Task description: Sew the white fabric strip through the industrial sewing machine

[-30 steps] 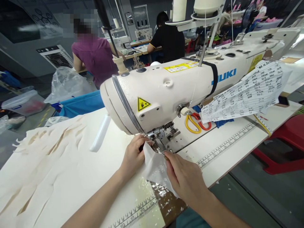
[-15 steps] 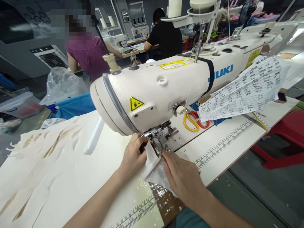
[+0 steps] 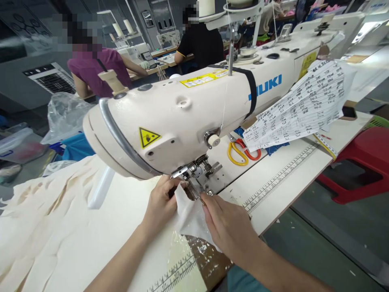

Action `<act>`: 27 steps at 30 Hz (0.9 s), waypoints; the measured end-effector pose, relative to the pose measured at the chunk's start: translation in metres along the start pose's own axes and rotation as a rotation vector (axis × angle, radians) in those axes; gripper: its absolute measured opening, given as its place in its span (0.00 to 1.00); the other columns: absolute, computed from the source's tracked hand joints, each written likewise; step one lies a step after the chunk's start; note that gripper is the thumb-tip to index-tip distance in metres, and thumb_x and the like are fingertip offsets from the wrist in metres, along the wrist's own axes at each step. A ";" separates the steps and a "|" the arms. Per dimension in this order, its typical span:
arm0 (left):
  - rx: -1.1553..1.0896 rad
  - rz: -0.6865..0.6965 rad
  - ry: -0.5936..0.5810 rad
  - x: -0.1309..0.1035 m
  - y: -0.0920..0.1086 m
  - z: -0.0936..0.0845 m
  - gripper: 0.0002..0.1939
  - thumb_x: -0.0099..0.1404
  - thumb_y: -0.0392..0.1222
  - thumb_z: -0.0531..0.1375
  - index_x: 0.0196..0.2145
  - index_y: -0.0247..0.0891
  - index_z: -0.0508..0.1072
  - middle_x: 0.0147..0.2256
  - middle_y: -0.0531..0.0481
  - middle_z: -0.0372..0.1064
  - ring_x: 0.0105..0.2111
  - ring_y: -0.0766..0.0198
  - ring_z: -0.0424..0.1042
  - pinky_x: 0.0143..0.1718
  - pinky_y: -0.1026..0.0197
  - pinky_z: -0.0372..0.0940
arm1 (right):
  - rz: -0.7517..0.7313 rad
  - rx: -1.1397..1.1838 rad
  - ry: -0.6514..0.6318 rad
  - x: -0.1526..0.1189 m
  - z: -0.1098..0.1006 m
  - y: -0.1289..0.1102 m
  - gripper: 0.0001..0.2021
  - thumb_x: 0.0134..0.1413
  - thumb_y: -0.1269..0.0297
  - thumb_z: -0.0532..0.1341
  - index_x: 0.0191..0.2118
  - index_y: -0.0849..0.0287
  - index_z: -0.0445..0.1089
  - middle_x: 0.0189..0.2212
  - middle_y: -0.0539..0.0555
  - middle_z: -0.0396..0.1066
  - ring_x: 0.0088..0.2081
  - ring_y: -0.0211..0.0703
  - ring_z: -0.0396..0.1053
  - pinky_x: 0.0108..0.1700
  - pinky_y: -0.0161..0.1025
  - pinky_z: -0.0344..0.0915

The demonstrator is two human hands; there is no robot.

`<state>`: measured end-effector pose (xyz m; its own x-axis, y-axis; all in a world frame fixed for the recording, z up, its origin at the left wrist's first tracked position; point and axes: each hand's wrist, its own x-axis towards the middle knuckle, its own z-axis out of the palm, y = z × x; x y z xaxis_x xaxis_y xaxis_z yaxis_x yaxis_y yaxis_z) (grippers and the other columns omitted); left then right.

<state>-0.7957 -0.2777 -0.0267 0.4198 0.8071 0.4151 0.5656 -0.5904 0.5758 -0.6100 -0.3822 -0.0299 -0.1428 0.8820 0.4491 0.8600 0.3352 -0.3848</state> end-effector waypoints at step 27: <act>0.060 -0.049 -0.017 -0.001 0.000 0.000 0.09 0.67 0.44 0.57 0.34 0.41 0.76 0.34 0.48 0.74 0.36 0.59 0.72 0.34 0.59 0.66 | 0.013 0.051 0.013 -0.003 -0.001 0.001 0.14 0.69 0.71 0.49 0.53 0.65 0.67 0.34 0.55 0.77 0.29 0.44 0.75 0.25 0.39 0.65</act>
<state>-0.7961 -0.2783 -0.0276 0.4018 0.8353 0.3753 0.6269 -0.5496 0.5522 -0.6084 -0.3846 -0.0305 -0.1249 0.8822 0.4540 0.8356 0.3402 -0.4313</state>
